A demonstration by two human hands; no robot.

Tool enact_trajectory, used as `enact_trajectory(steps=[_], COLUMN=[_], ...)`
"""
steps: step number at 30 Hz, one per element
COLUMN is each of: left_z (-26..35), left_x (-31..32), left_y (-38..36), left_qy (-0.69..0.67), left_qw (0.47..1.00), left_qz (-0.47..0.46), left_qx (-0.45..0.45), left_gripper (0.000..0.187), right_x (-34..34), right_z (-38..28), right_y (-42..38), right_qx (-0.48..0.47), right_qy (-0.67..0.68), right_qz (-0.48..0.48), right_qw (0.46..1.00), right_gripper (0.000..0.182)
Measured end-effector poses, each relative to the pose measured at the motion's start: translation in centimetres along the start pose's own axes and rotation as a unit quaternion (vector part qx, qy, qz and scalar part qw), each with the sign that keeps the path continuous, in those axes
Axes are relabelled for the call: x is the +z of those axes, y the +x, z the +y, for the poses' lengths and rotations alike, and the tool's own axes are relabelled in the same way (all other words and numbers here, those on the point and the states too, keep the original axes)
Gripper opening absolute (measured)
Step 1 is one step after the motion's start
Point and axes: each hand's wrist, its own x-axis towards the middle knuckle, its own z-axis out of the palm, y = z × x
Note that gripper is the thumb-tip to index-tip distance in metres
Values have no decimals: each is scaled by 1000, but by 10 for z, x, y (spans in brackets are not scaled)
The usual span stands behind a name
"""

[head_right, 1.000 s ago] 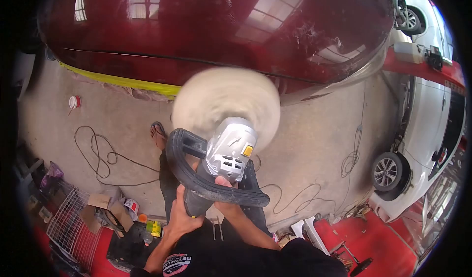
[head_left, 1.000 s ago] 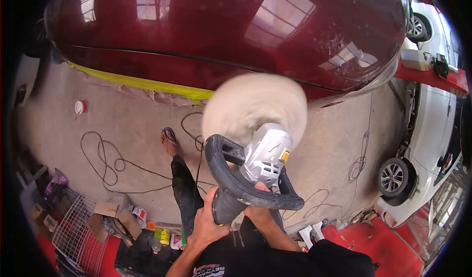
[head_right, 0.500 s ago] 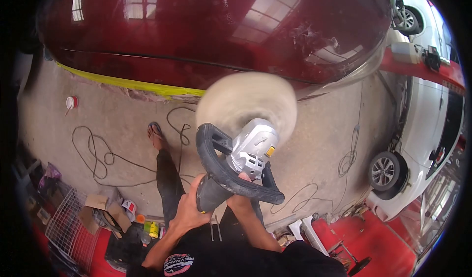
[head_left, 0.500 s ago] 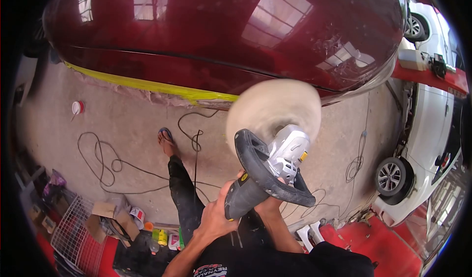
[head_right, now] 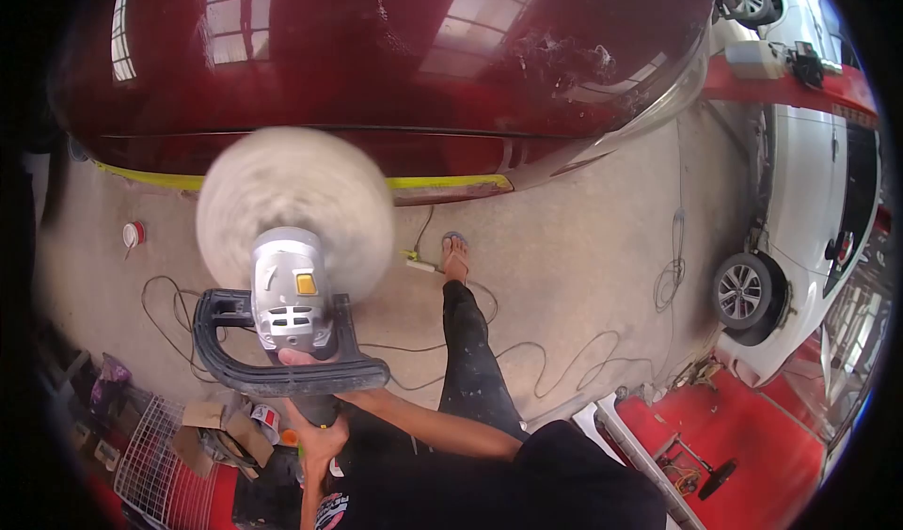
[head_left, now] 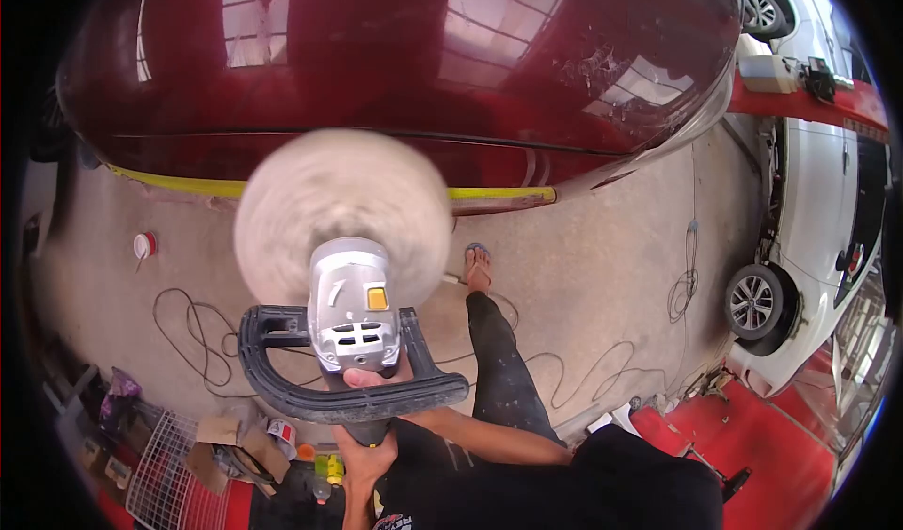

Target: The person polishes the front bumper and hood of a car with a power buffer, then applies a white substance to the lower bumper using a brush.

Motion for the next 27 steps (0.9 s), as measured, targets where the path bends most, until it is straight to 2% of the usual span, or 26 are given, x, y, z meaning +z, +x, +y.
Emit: enact_trajectory(steps=[2,5,7,9,10,11,12,15,19,22,23,24,26,27], left_z=[3,12,13,32,47,32,43,60,43,17,12,-7,-33,-36], left_x=[-1,7,24,45,56,72,84,99,85,49,36,22,-3,-12], left_y=[-4,0,8,22,25,22,28,40,41,37,39,38,30,27], left_qy=[-91,-51,-30,-44,-69,-68,-76,-49,-51,-51,-73,-32,-13,-34], left_qw=[991,998,997,992,991,987,984,975,977,986,987,988,996,999], left_qz=[38,20,-42,-93,-112,-140,-156,-205,-203,-153,-129,-129,-76,-21], left_qx=[-89,-42,54,67,33,39,51,66,52,51,68,82,44,-9], left_gripper=[70,69,71,75,77,85,90,95,93,88,78,70,57,51], right_x=[7,-4,-27,-62,-82,-102,-122,-172,-155,-95,-76,-56,-20,-3], right_z=[0,6,10,9,11,13,19,39,47,43,42,40,36,34], right_y=[8,5,-10,-36,-48,-60,-74,-84,-72,-57,-46,-31,2,20], right_qx=[7,-33,-66,-103,-120,-137,-113,-164,-195,-142,-129,-115,-92,-84], right_qy=[0,28,61,102,109,113,225,279,232,141,116,90,38,16], right_qz=[-42,-34,-9,62,107,151,166,96,115,149,144,123,68,38], right_qw=[999,998,996,987,981,972,954,941,946,968,974,982,993,996], right_gripper=[52,53,54,55,53,52,54,58,60,63,62,62,61,61])
